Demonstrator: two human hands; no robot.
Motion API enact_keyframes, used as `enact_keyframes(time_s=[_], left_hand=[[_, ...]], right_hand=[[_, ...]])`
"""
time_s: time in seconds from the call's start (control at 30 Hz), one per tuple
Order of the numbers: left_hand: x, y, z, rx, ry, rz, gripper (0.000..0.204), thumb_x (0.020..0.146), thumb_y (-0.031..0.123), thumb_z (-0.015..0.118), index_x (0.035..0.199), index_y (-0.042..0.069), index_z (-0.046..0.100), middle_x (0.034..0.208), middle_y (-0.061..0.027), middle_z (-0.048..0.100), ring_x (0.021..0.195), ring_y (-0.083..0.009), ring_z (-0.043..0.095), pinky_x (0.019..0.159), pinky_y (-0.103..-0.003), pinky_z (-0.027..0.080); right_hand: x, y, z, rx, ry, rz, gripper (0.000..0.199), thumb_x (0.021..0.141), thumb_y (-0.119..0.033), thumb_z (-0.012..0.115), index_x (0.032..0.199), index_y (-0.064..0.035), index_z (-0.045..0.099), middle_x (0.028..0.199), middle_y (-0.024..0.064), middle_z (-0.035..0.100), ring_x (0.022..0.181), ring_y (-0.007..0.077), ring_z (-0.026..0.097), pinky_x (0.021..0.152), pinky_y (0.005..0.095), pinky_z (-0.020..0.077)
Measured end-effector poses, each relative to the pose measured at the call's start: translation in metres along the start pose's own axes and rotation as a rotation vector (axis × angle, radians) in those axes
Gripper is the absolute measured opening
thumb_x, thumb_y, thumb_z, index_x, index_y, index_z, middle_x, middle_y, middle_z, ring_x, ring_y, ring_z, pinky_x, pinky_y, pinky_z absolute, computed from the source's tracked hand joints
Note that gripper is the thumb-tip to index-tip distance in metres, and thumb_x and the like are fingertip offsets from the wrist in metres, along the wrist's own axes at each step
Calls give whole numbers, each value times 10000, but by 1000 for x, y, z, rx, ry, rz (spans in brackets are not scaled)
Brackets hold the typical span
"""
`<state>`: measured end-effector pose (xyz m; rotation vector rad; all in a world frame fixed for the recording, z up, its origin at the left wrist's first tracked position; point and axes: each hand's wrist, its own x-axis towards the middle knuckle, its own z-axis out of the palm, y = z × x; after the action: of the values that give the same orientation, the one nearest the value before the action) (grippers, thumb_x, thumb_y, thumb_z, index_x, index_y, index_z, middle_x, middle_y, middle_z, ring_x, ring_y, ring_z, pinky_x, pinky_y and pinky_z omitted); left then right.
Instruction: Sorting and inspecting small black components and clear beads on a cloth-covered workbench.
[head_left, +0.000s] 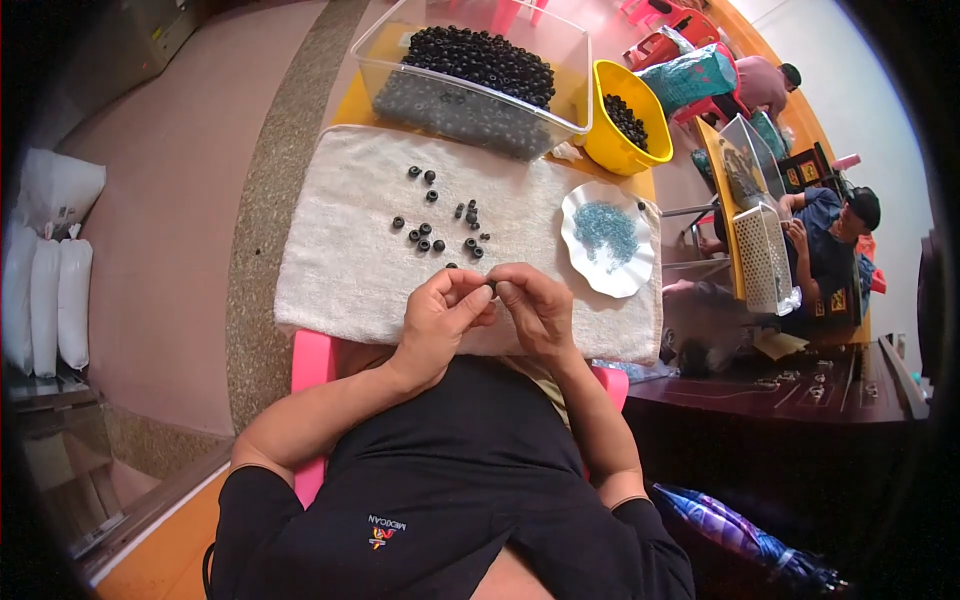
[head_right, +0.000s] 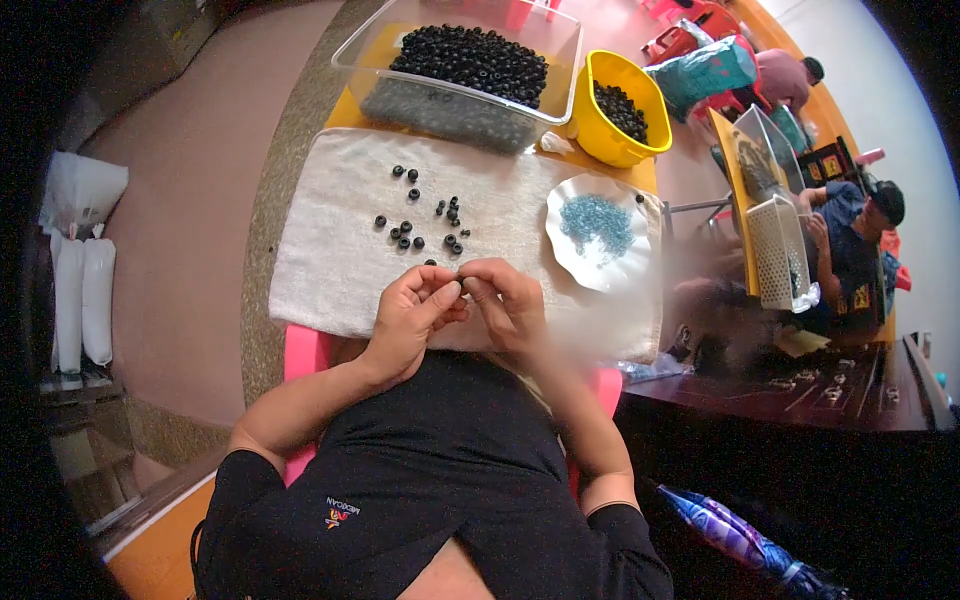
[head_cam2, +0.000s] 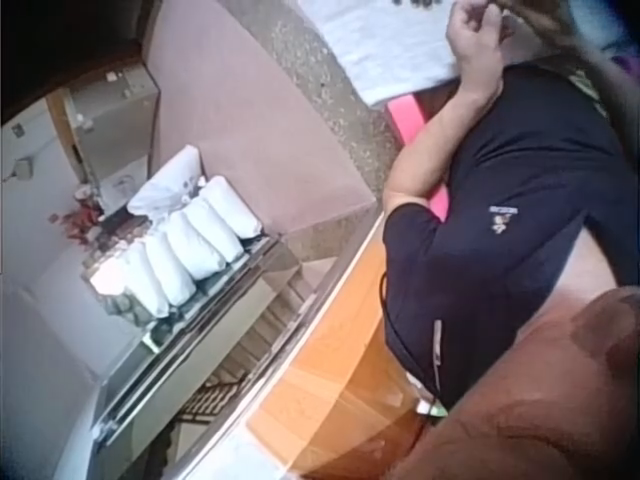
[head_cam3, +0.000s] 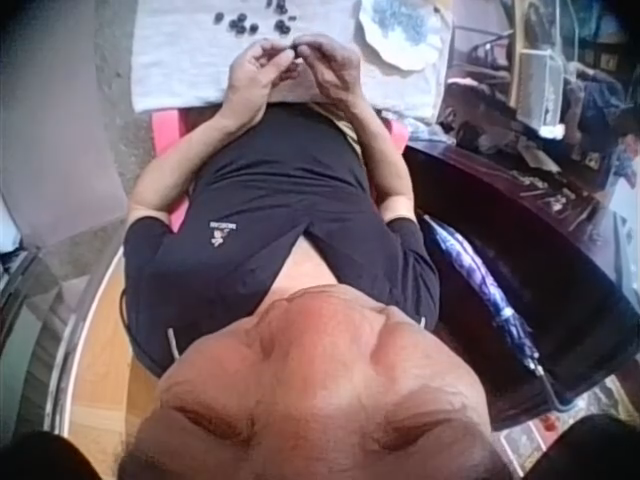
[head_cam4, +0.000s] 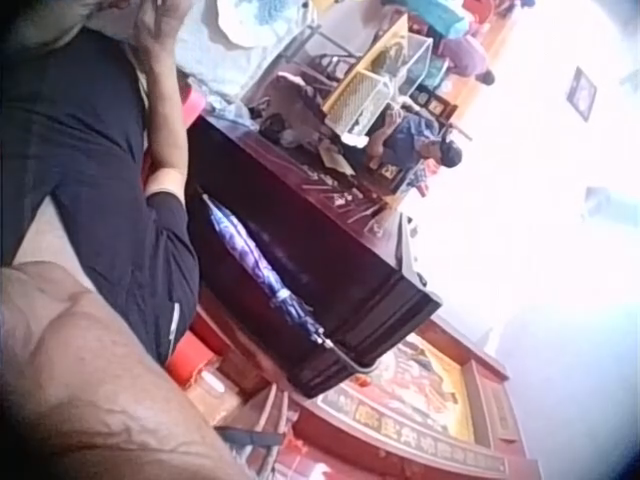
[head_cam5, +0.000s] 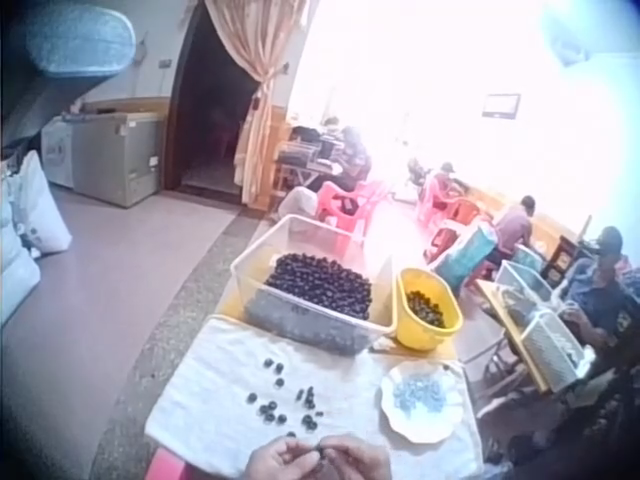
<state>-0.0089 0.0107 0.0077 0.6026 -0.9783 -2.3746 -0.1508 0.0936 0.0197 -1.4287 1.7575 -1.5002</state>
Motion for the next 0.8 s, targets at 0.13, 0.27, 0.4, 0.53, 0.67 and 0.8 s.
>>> enact_keyframes(time_s=[0.13, 0.27, 0.4, 0.53, 0.67, 0.8], left_hand=[[1, -1, -2, -38, -9, 5, 137, 944, 78, 622, 1065, 19, 593, 963, -56, 663, 830, -138, 661, 768, -262, 559], [1, 0, -1, -16, 6, 38, 159, 929, 55, 638, 1077, 14, 594, 970, -60, 662, 832, -132, 655, 772, -261, 562], [0, 0, 2, 11, -11, 76, 172, 923, 53, 645, 1081, 3, 599, 975, -59, 658, 834, -121, 647, 777, -258, 561], [0, 0, 2, 82, -5, 95, 155, 914, 57, 662, 1047, -8, 619, 951, -54, 659, 816, -113, 643, 776, -253, 557], [2, -4, -2, 164, 9, 157, 148, 899, 53, 683, 1024, -6, 629, 911, -48, 665, 798, -106, 644, 750, -239, 543], [1, -5, -4, 226, 16, 179, 143, 893, 47, 690, 1010, -4, 626, 896, -45, 668, 795, -101, 642, 739, -231, 531]], right_hand=[[-4, 0, 2, 20, 24, 16, 123, 920, -28, 629, 1038, -4, 650, 899, 87, 678, 827, 135, 637, 740, 260, 500], [-5, -5, 4, 130, 35, 92, 122, 919, -17, 626, 1036, 1, 655, 937, 82, 673, 870, 138, 631, 767, 261, 494], [-4, -1, 3, 328, 23, 104, 113, 918, 15, 610, 1020, 26, 658, 986, 83, 642, 925, 135, 603, 823, 256, 473], [-3, -3, -1, 352, -35, 86, 122, 926, 18, 601, 1034, 41, 653, 1013, 74, 613, 945, 127, 573, 839, 243, 449], [-5, -5, -4, 339, -30, 133, 129, 909, 41, 608, 1030, 42, 653, 1012, 77, 616, 938, 133, 578, 835, 242, 450], [-6, -3, -6, 266, -33, 56, 144, 880, 77, 619, 1011, 36, 663, 992, 81, 628, 935, 137, 586, 825, 242, 457]])
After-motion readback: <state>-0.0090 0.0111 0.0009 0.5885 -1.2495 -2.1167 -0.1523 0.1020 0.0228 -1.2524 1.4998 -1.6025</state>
